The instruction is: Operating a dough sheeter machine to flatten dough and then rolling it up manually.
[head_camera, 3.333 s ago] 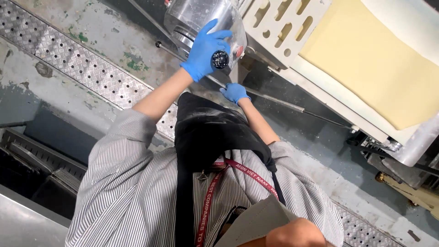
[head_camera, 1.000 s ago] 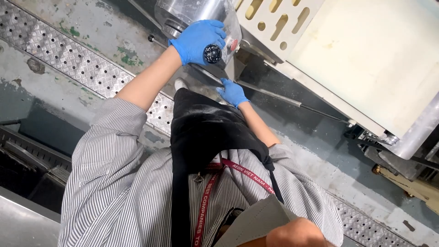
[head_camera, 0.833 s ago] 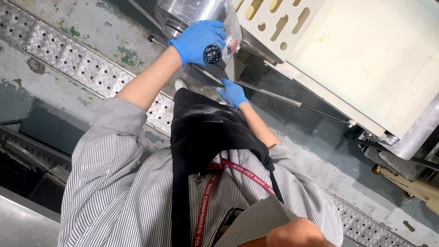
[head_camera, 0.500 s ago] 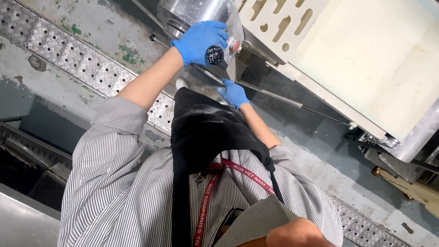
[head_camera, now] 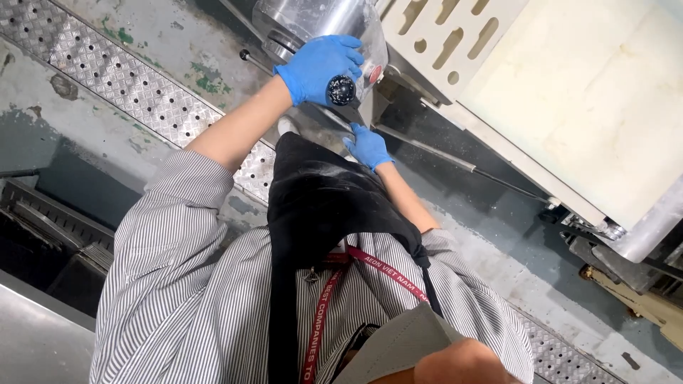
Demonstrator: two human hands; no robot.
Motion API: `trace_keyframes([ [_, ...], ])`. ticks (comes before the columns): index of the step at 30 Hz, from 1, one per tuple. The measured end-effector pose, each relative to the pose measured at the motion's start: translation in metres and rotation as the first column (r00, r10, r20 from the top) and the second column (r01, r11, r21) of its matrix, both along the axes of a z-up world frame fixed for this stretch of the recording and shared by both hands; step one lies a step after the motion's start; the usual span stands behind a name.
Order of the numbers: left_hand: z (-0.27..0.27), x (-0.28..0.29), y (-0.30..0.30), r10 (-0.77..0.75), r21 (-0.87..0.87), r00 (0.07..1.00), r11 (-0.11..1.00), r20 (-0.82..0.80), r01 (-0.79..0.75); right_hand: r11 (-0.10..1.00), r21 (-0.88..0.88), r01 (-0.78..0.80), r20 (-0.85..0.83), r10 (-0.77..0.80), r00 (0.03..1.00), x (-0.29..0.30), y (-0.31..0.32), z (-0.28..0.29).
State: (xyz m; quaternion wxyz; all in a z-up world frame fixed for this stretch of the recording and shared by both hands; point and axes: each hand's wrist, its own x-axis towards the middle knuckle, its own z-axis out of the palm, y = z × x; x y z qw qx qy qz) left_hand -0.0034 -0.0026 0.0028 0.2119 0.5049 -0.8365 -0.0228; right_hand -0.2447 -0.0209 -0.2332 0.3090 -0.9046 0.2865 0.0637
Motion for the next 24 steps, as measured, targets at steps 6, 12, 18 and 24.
trace_keyframes([
  [6,0.005,-0.002,0.001,-0.003,-0.011,1.000,1.000,0.013,0.003,0.999,-0.023,0.024,-0.032,-0.024,0.999,0.001,0.003,-0.029],
  [12,0.011,-0.005,0.001,0.025,0.037,1.000,0.999,0.006,-0.025,0.998,-0.010,-0.056,-0.128,0.054,0.990,0.009,0.002,-0.099],
  [18,0.001,-0.006,-0.001,0.039,0.038,0.998,0.998,0.044,-0.040,1.000,0.009,-0.015,-0.255,0.017,0.967,0.018,-0.001,-0.091],
  [24,-0.014,-0.005,0.002,0.076,-0.024,0.997,0.997,0.030,-0.075,1.000,-0.010,-0.014,-0.147,0.012,0.989,0.010,-0.001,-0.120],
])
